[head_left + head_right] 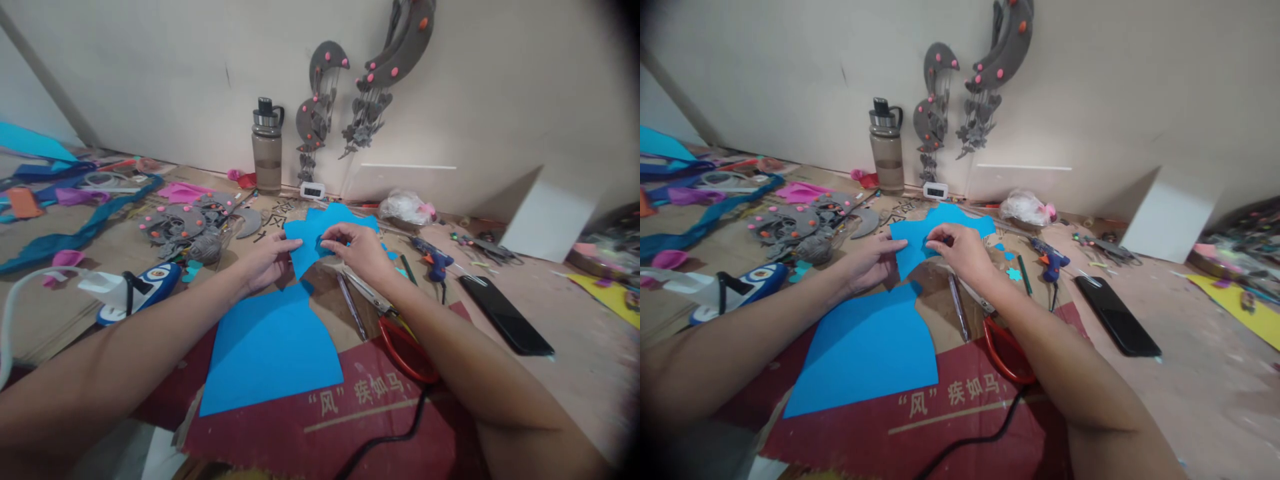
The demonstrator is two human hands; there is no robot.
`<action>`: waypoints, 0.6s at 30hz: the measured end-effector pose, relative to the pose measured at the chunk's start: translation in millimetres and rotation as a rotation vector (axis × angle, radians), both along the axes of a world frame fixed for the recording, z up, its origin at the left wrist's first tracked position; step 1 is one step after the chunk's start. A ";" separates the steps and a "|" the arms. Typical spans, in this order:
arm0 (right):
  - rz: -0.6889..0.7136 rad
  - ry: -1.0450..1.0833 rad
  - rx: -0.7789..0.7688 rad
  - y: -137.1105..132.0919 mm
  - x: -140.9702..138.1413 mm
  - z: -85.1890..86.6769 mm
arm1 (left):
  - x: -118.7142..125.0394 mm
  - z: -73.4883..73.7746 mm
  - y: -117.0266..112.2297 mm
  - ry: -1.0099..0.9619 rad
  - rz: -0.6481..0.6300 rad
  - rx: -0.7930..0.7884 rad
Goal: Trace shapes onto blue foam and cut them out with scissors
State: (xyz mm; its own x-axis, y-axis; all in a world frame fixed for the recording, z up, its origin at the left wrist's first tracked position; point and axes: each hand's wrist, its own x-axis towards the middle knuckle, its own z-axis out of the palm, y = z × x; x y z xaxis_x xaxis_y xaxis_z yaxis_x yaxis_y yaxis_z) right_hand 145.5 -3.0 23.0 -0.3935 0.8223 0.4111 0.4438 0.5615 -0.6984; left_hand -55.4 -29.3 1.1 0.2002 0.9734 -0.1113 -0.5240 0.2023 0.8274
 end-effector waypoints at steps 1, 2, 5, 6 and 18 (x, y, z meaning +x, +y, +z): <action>-0.014 0.001 0.006 -0.8 -0.3 0.2 | 0.8 1.0 -1.0 -0.007 0.007 -0.010; -0.026 0.002 0.011 -1.6 -0.5 0.3 | 1.5 2.0 -2.1 -0.014 0.003 -0.021; -0.049 -0.017 0.041 -3.1 -1.7 -0.3 | 3.0 3.6 -5.0 -0.026 -0.034 -0.045; -0.054 -0.026 0.060 -3.5 -2.1 -0.7 | 3.3 3.4 -5.5 -0.027 -0.039 -0.044; -0.070 -0.088 0.259 -7.5 -5.2 -3.7 | 13.7 -0.1 -6.1 0.012 0.034 0.030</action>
